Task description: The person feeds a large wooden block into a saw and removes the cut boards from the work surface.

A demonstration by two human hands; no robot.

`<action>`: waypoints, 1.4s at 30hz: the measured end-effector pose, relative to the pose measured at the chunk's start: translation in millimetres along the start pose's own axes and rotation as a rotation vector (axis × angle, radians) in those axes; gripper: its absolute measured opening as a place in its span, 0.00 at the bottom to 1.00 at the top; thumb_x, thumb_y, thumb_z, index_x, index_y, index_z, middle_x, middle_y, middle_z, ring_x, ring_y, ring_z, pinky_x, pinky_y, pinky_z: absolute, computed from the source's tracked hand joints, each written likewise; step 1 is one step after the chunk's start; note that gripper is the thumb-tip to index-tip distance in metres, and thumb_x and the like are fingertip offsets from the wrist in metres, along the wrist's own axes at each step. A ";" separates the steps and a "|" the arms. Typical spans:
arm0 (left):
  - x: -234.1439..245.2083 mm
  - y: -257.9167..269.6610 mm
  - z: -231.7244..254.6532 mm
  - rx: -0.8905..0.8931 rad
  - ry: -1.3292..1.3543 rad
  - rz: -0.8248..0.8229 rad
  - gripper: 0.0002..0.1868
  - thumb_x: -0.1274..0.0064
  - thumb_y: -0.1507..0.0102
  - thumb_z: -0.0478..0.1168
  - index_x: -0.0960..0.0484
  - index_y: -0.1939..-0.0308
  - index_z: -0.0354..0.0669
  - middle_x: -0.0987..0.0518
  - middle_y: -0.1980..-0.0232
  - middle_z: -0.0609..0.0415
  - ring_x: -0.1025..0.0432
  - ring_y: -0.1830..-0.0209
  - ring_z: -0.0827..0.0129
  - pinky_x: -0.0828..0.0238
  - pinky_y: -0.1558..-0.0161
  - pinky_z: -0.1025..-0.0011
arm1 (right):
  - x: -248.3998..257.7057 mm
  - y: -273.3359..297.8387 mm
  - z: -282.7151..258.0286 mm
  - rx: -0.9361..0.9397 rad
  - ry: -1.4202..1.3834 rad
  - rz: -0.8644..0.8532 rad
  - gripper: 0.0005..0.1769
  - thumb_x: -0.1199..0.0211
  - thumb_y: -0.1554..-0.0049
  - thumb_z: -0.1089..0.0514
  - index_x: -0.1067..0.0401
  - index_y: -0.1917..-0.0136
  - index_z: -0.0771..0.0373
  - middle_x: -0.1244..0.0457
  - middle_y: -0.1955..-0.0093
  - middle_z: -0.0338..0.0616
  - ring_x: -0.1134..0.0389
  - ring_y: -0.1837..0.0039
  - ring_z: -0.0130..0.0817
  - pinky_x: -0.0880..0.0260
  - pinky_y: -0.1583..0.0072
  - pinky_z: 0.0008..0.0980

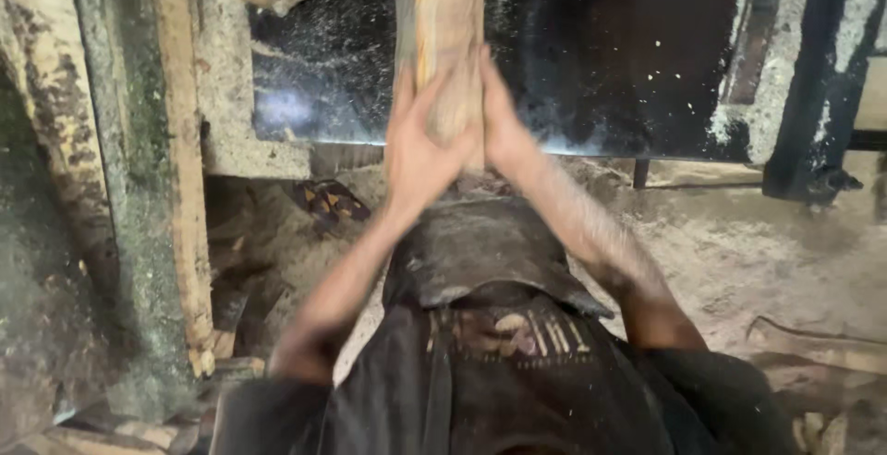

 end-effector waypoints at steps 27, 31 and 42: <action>-78.3 -415.1 -190.4 -0.334 -0.277 -0.095 0.45 0.37 0.35 0.51 0.44 0.22 0.40 0.49 0.18 0.34 0.58 0.17 0.36 0.51 0.21 0.52 | 141.1 51.2 -83.1 1.009 1.631 0.857 0.15 0.32 0.42 0.59 0.23 0.43 0.65 0.35 0.28 0.52 0.38 0.22 0.52 0.44 0.21 0.49; -91.2 -306.1 -173.2 -0.434 -0.536 -0.089 0.43 0.54 0.27 0.58 0.52 0.18 0.37 0.58 0.16 0.30 0.61 0.16 0.40 0.63 0.19 0.43 | 151.7 51.4 -84.1 1.070 1.592 0.853 0.09 0.33 0.40 0.62 0.23 0.46 0.66 0.33 0.29 0.53 0.37 0.23 0.53 0.43 0.21 0.50; -190.0 -49.9 -87.6 -0.943 -0.319 -0.842 0.27 0.51 0.33 0.54 0.25 0.32 0.49 0.41 0.19 0.50 0.49 0.17 0.60 0.62 0.19 0.55 | 144.1 68.5 -95.2 1.020 1.358 0.685 0.08 0.34 0.42 0.64 0.21 0.49 0.66 0.28 0.41 0.51 0.31 0.29 0.49 0.43 0.22 0.48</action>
Point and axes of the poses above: each hand's wrist, its own y-axis away from the middle knuckle, its own x-axis out of the back of the hand, z = x × y, the point moved 4 cm from there along -y, towards the middle knuckle
